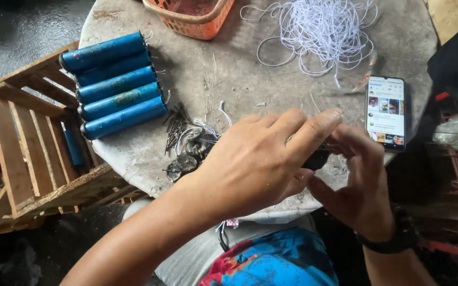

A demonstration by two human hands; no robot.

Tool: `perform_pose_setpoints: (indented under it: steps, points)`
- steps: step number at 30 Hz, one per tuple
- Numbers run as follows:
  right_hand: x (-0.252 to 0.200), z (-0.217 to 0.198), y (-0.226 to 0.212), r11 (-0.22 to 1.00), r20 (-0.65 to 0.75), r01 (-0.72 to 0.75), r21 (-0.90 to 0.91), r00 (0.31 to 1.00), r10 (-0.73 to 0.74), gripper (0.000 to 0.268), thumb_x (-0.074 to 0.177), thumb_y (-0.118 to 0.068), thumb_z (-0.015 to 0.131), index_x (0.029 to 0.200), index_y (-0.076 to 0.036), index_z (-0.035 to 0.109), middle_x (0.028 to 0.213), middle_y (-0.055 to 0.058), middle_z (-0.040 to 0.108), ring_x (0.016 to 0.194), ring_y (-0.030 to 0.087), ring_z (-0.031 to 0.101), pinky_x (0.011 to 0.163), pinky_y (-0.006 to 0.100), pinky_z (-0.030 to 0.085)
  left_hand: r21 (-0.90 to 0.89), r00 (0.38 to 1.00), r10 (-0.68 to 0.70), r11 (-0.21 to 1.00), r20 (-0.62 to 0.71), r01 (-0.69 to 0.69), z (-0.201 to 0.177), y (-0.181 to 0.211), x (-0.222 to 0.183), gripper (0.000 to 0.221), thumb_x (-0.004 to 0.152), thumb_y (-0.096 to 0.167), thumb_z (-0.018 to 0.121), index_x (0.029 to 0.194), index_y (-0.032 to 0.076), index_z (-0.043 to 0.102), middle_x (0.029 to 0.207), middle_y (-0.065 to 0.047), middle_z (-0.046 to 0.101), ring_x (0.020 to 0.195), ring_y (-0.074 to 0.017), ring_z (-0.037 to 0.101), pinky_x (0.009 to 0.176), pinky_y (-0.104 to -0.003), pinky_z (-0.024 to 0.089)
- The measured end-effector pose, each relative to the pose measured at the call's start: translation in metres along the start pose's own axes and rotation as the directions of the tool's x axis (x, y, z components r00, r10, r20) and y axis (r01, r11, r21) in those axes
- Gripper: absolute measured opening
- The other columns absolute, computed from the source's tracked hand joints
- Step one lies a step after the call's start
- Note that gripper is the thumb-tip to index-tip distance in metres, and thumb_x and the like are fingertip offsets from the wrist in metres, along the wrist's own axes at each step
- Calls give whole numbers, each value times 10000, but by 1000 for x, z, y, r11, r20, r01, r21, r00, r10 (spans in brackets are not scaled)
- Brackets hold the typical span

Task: Assembling candle components by threading wicks through metal bases and inserting them into plastic tubes.

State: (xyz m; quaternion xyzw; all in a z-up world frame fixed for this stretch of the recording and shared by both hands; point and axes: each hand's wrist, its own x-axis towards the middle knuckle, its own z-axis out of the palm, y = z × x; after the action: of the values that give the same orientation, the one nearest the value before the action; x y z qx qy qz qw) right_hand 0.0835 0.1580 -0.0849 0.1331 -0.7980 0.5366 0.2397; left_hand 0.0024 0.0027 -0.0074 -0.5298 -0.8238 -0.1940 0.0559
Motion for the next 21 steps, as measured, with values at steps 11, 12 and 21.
perform_pose_setpoints:
  steps: [11,12,21]
  points:
    - [16,-2,15,927,-323,-291,238,876,358,318,754,-145,563,1031,-113,408,1027,71,436,860,148,463,701,232,422,-276,973,-177,952,-150,131,-15,-9,-26,548,802,425,520,1213,91,377,1135,-82,514,896,-204,578,675,-343,479]
    - [25,-3,14,851,-442,-305,428,751,491,288,758,-132,529,1015,-214,430,972,-27,427,730,72,435,531,189,412,-332,949,-266,922,-168,200,-20,-9,-31,513,809,450,461,1191,114,397,1065,-59,522,776,-142,592,621,-318,482]
    - [38,-14,39,314,-121,-218,924,613,781,323,731,-263,622,981,-65,572,963,66,588,928,167,557,899,291,448,-339,845,-128,939,-520,-66,-6,7,-52,78,876,155,472,890,104,530,895,-88,554,725,-239,580,621,-340,461]
